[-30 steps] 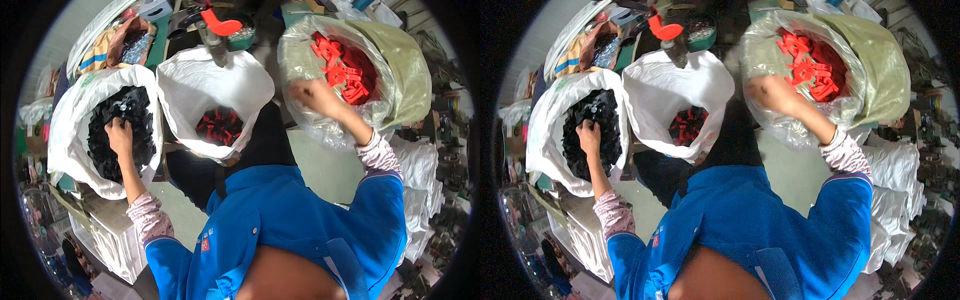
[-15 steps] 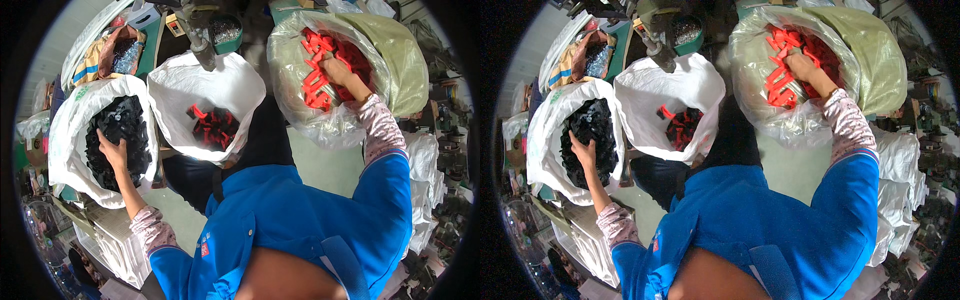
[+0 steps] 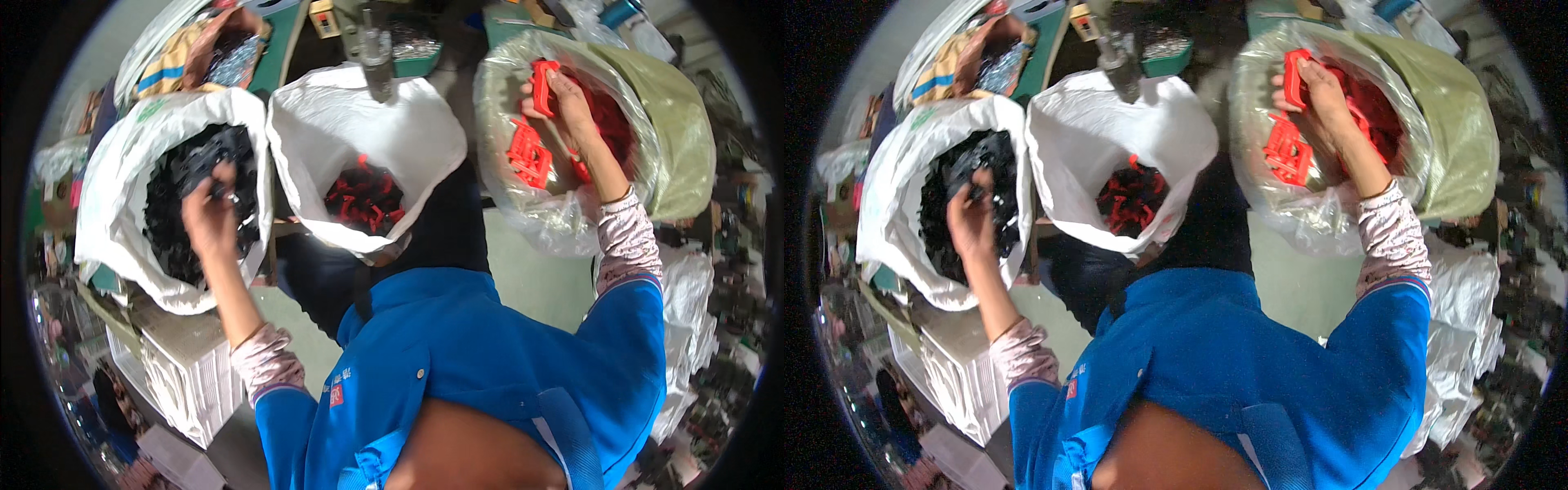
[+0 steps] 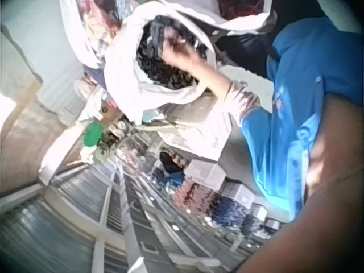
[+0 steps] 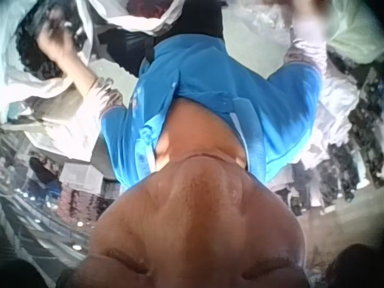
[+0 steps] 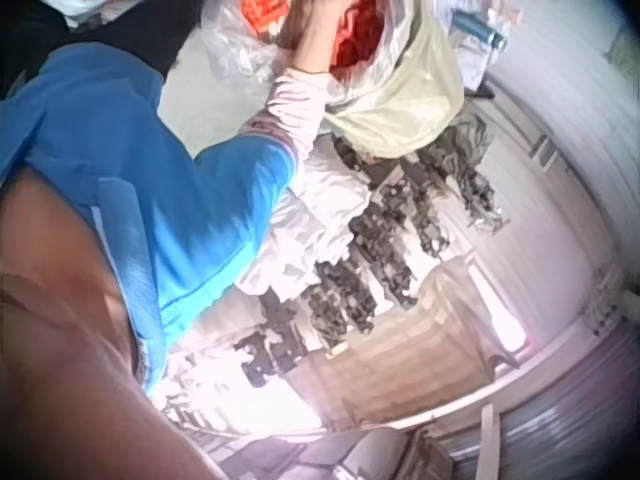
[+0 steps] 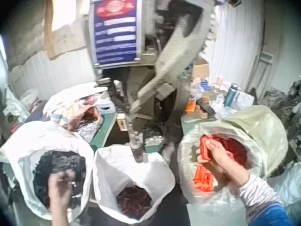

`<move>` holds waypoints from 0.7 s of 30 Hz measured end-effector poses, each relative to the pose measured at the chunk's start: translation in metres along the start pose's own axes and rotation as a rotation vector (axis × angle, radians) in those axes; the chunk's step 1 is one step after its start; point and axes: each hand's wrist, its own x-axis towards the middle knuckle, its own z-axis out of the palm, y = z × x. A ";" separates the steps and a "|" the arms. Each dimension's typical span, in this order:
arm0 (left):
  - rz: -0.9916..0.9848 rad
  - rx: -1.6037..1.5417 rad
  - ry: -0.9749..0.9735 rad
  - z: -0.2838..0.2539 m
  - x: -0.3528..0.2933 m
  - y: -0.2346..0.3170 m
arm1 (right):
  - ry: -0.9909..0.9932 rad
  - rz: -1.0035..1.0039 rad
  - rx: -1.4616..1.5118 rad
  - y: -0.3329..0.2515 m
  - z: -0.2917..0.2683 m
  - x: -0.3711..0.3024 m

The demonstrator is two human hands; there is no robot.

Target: The person repeatedly picks black plastic components from a white sack and red plastic components from a clear bag, then presses them together by hand. The assembled units are dropped into a central white sack. The person briefly adjusts the red component bag before resuming assembly.

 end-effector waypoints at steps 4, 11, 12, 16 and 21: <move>-0.280 -0.318 -0.181 0.101 -0.007 -0.063 | -0.249 0.116 -0.059 0.006 0.095 -0.008; -0.244 -0.231 -0.177 0.172 -0.020 -0.091 | -0.472 -0.061 -0.245 -0.003 0.171 -0.014; -0.233 -0.246 -0.185 0.173 -0.020 -0.094 | -0.479 -0.122 -0.357 -0.002 0.172 -0.012; -0.062 -0.239 -0.233 0.189 -0.022 -0.113 | -0.518 -0.463 -0.513 0.005 0.176 -0.003; -0.137 -0.444 -0.347 0.199 0.000 -0.104 | -0.470 -1.088 -0.935 -0.038 0.180 0.009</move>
